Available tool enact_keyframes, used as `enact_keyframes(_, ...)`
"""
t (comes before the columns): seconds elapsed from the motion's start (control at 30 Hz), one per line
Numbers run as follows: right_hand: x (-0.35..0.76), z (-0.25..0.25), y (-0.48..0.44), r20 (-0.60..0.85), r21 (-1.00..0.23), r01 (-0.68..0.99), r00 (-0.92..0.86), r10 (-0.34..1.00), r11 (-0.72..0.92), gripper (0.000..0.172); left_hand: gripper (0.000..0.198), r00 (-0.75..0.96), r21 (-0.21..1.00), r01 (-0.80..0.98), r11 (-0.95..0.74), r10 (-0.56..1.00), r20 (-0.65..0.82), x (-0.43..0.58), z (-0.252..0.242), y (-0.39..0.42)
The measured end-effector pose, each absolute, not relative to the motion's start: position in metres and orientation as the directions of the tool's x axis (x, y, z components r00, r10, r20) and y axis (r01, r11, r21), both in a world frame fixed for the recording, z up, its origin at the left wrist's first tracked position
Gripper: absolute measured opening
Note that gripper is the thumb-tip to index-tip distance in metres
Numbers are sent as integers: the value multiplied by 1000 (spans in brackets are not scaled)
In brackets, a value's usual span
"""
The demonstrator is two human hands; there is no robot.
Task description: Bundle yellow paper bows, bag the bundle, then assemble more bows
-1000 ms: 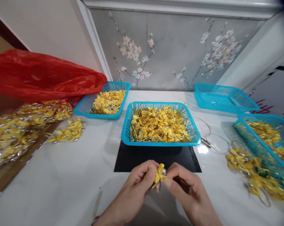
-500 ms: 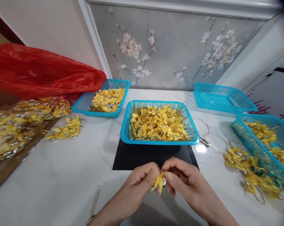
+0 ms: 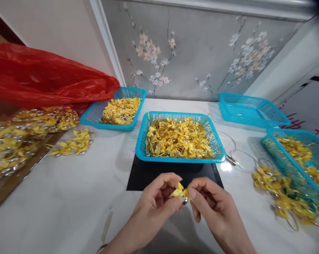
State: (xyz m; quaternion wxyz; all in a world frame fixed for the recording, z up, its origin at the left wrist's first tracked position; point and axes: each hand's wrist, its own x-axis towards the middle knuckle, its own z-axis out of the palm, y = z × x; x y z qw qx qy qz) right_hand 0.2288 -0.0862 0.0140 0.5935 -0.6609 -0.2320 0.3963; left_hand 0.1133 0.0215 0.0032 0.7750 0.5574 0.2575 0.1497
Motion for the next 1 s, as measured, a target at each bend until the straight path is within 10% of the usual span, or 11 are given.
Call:
enact_keyframes(0.4, 222, 15, -89, -228, -972, -183, 614, 755, -144, 30, 38, 843, 874, -94, 476, 505, -184, 111, 0, 20)
enact_keyframes(1.0, 224, 5, -91, -124, -991, -42, 611, 782, -125, 26, 7, 758, 930, 0, 367, 606, -239, 112, 5, 22)
